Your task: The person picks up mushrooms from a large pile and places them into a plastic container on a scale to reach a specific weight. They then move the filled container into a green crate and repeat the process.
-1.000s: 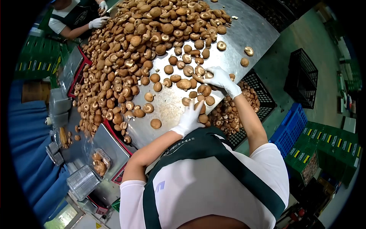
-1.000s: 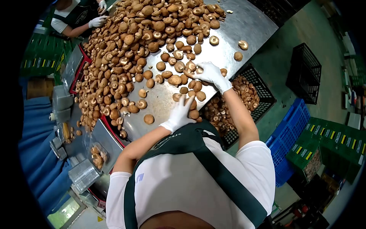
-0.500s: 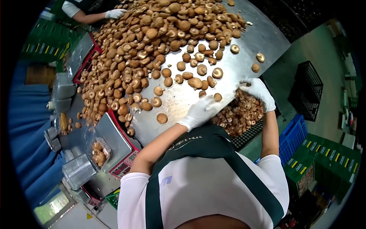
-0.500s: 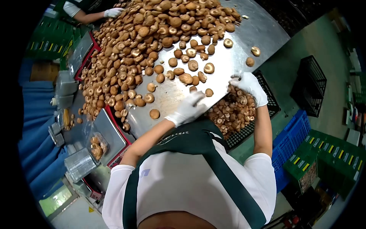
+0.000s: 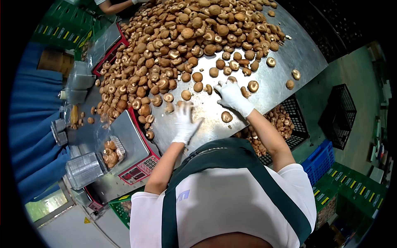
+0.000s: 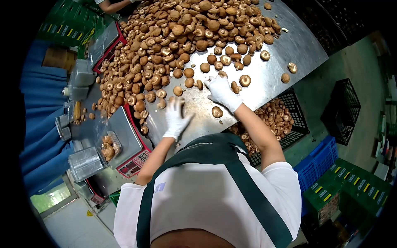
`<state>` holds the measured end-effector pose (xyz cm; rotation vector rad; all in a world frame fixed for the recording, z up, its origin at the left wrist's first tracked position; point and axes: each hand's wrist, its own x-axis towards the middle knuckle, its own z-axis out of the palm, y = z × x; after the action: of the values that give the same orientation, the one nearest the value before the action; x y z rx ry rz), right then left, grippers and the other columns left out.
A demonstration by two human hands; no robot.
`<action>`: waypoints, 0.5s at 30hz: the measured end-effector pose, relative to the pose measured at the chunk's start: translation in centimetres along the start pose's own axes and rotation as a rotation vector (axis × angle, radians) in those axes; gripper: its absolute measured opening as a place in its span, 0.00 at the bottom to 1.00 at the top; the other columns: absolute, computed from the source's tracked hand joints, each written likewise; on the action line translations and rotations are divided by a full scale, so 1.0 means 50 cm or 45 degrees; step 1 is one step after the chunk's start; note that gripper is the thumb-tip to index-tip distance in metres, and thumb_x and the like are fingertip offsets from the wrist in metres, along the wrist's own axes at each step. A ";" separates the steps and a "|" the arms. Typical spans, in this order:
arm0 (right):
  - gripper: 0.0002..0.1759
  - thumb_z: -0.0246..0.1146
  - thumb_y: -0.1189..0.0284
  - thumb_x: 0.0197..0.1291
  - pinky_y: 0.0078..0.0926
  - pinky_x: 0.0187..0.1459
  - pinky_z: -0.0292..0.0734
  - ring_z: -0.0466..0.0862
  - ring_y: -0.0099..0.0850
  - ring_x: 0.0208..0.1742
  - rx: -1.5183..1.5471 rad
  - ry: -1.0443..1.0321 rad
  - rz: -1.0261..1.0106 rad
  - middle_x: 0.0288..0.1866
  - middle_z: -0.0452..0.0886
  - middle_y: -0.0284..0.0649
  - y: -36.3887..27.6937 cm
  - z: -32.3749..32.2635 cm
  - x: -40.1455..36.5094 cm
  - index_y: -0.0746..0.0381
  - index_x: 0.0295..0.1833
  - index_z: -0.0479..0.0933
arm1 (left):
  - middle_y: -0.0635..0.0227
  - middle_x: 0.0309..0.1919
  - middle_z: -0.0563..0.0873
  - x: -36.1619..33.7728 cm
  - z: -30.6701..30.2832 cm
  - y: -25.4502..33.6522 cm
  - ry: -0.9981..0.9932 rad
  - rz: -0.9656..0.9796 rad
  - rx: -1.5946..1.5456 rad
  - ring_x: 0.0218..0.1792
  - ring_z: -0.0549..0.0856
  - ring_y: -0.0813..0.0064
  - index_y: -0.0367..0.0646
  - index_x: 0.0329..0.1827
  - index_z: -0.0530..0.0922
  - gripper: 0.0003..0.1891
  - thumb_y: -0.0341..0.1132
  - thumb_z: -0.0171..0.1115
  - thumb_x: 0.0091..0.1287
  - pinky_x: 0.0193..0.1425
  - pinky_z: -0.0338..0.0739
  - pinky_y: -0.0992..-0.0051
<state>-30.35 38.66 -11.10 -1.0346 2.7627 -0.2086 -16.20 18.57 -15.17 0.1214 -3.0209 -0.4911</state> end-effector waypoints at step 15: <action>0.19 0.65 0.59 0.48 0.37 0.43 0.79 0.84 0.38 0.44 0.052 -0.459 0.492 0.41 0.84 0.42 0.169 -0.075 -0.337 0.49 0.48 0.79 | 0.44 0.69 0.55 0.064 0.064 0.371 -0.843 0.886 -0.558 0.65 0.64 0.42 0.48 0.71 0.57 0.45 0.49 0.68 0.50 0.67 0.61 0.55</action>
<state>-24.08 56.37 -7.04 -0.4546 2.5445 -0.0184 -20.86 36.82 -12.07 -1.2881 -3.0894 -1.2601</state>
